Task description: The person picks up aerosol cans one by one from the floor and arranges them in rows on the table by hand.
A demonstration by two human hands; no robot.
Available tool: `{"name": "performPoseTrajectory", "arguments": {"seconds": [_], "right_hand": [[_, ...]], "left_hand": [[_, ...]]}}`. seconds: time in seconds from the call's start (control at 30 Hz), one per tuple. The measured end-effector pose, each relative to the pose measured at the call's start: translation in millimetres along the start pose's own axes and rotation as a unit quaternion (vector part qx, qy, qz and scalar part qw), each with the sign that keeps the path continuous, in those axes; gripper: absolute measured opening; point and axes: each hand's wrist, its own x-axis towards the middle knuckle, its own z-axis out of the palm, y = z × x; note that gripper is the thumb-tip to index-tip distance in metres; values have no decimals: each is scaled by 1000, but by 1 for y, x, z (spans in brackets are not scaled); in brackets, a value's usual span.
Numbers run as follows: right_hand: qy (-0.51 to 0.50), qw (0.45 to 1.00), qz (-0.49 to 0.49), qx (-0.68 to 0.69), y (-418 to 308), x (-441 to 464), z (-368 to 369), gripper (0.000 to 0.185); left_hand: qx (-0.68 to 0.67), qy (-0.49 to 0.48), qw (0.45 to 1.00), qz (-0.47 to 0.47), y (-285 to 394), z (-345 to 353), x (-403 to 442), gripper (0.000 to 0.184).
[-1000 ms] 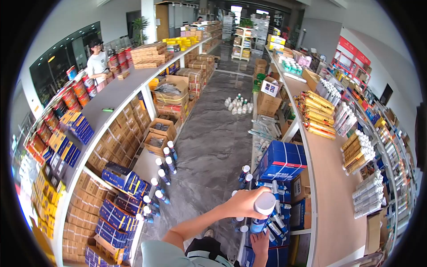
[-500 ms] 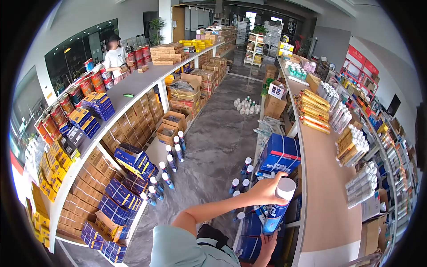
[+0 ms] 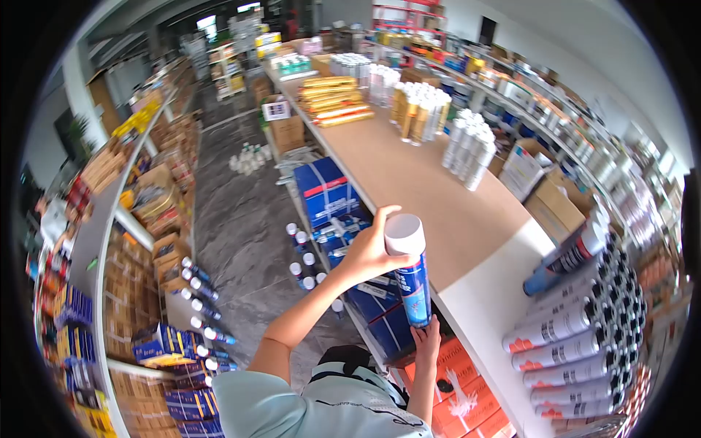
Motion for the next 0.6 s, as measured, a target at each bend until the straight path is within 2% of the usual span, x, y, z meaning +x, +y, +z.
{"name": "performPoseTrajectory", "arguments": {"seconds": [0.17,0.2,0.23,0.33,0.43,0.6], "right_hand": [[98,990,-61,83,-15,-15,-7,53],[96,989,-71,88,-18,-15,-9,53],[98,988,-80,88,-24,-21,-12,53],[137,976,-99,139,-35,-21,-19,55],[161,963,-111,184,-45,-24,-17,55],[190,943,-156,224,-52,-24,-23,56]], "left_hand": [[-102,-109,988,31,13,41,31,90],[-86,-112,986,88,8,52,39,89],[-102,-124,981,104,7,62,45,86],[-224,-203,950,77,16,87,59,79],[-242,-309,917,75,25,103,69,80],[-270,-372,882,102,36,134,71,76]]}}
